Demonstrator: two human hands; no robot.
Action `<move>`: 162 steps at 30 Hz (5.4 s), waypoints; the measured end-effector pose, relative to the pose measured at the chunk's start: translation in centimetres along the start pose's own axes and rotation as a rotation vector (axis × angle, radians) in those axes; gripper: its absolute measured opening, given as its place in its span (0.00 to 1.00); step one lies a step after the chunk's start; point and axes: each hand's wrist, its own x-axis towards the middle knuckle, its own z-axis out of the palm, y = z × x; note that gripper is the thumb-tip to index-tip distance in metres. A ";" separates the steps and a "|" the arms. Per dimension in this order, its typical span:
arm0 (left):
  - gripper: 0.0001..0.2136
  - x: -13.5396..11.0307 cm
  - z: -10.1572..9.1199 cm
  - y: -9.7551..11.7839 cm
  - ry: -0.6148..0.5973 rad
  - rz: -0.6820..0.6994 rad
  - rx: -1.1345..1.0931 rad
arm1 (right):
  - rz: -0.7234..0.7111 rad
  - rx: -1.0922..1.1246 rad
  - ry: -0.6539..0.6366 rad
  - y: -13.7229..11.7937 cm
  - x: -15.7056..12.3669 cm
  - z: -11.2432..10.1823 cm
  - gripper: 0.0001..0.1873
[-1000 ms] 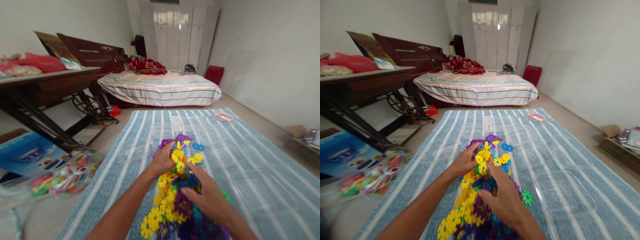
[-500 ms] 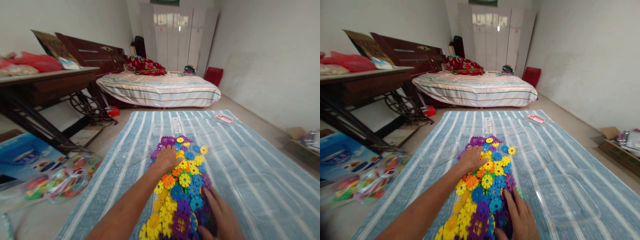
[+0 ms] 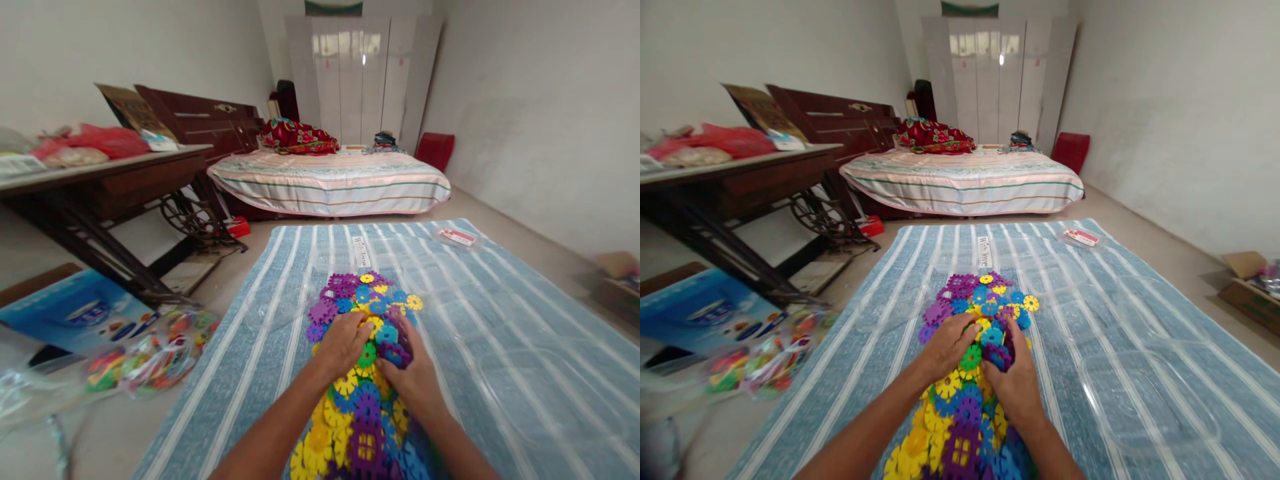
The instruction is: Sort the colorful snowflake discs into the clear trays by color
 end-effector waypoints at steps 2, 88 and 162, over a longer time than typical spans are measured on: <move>0.15 -0.6 -0.3 0.4 0.003 -0.043 -0.064 | 0.055 0.068 0.008 -0.6 1.1 0.2 0.42; 0.32 7.0 -0.4 -0.7 -0.067 -0.404 0.420 | -0.336 -0.364 -0.029 0.7 -0.2 -2.1 0.24; 0.33 -5.2 3.3 -2.4 0.199 -0.024 0.204 | -0.269 -0.270 -0.346 -1.7 0.7 -1.9 0.23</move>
